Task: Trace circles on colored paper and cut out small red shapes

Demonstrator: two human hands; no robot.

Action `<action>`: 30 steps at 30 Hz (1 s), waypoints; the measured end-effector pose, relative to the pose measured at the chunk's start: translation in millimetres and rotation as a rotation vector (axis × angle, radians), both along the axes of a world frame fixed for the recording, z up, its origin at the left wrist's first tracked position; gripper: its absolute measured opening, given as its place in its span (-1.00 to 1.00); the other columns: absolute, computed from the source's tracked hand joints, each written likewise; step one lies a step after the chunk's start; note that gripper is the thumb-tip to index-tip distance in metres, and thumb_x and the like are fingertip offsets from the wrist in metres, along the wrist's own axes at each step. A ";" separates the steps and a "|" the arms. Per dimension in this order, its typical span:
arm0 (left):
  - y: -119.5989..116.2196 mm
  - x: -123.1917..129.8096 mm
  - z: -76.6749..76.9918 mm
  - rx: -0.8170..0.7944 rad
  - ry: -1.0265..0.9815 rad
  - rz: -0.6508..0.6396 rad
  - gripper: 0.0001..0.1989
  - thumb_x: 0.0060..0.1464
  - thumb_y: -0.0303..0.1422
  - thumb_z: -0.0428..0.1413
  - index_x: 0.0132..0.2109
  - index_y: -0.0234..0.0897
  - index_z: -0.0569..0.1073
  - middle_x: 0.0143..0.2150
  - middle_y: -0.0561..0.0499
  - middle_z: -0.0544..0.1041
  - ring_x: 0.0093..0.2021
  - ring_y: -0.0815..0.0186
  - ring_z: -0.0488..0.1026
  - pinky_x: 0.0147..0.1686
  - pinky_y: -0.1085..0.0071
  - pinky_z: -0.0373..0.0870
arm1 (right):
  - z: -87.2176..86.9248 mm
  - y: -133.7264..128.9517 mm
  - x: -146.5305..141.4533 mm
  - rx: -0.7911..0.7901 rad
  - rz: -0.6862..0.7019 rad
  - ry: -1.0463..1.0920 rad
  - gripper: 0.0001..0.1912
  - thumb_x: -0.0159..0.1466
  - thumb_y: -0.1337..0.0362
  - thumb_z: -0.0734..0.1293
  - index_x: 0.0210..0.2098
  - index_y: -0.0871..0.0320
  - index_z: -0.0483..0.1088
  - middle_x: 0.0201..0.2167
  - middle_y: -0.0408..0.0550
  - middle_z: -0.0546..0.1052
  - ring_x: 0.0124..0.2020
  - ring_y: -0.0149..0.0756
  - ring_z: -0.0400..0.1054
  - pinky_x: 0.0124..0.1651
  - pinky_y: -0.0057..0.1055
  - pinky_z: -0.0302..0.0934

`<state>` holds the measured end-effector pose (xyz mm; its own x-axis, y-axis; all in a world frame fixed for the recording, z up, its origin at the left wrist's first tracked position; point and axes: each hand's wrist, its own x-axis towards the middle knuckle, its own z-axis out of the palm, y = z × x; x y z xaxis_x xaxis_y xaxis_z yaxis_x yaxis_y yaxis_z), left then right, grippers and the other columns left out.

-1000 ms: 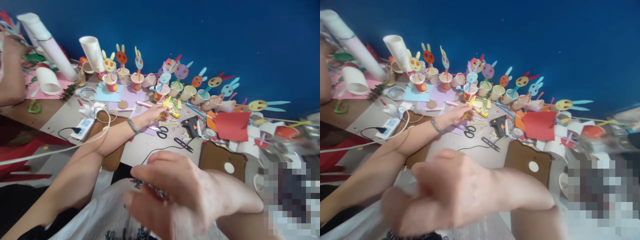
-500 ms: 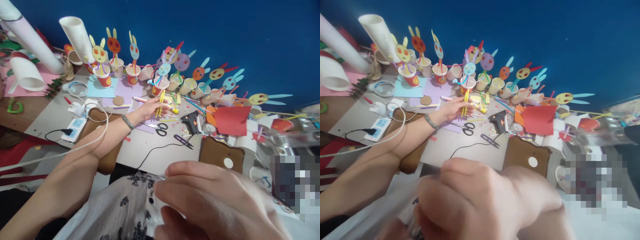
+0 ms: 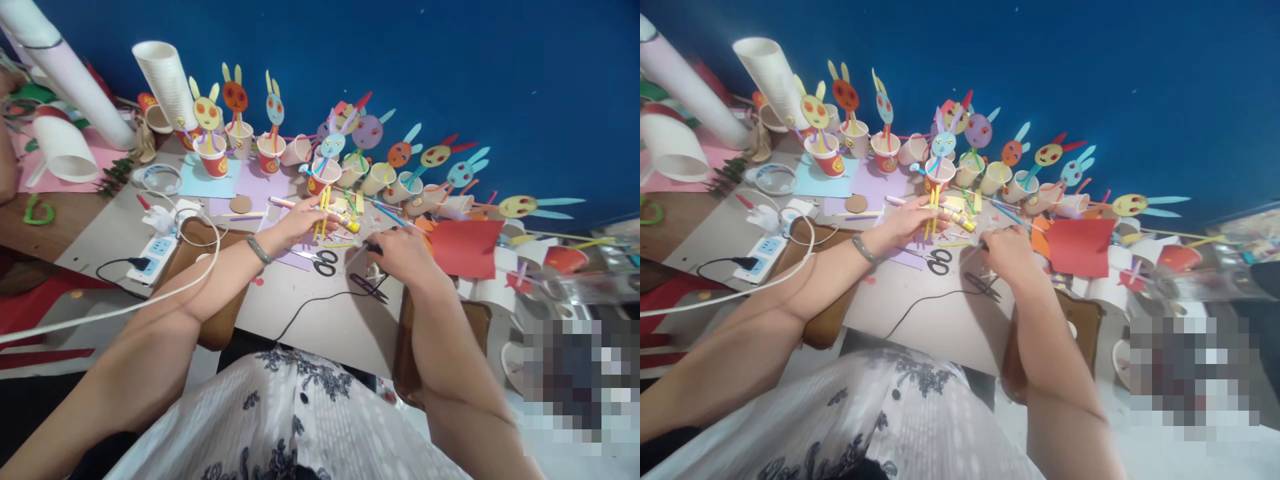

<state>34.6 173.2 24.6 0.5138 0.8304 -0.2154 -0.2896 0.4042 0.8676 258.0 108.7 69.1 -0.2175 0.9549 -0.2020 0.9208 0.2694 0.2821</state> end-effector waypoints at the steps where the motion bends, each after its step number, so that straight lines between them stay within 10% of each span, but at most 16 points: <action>1: -0.7 -0.3 1.4 -0.007 -0.001 0.000 -0.72 0.16 -0.53 0.11 0.03 -0.31 0.40 -0.23 -0.07 0.63 -0.35 0.37 0.59 -0.20 0.36 0.51 | -2.8 1.9 0.7 -0.069 -0.004 -0.018 -0.69 0.24 0.28 0.30 -0.06 0.19 0.53 -0.18 0.17 0.63 -0.10 -0.01 0.46 0.01 -0.15 0.10; 13: -2.4 6.7 -1.8 -0.152 0.081 -0.034 -0.84 0.18 -0.56 0.03 -0.10 -0.32 0.40 -0.34 -0.02 0.58 -0.45 0.36 0.55 -0.37 0.40 0.52 | -37.2 6.5 -7.5 -0.169 0.145 0.207 -0.79 0.23 0.44 0.24 -0.23 0.21 0.51 -0.25 0.08 0.58 -0.17 -0.18 0.43 -0.16 -0.33 0.01; 30: -3.5 8.8 -12.2 -0.183 0.142 -0.023 -0.80 0.09 -0.48 0.04 -0.10 -0.33 0.41 -0.42 -0.03 0.58 -0.53 0.32 0.52 -0.52 0.42 0.46 | -40.5 1.8 -10.8 -0.185 0.142 0.200 -0.74 0.28 0.47 0.22 -0.16 0.20 0.52 -0.22 0.08 0.60 -0.13 -0.18 0.44 -0.18 -0.32 -0.02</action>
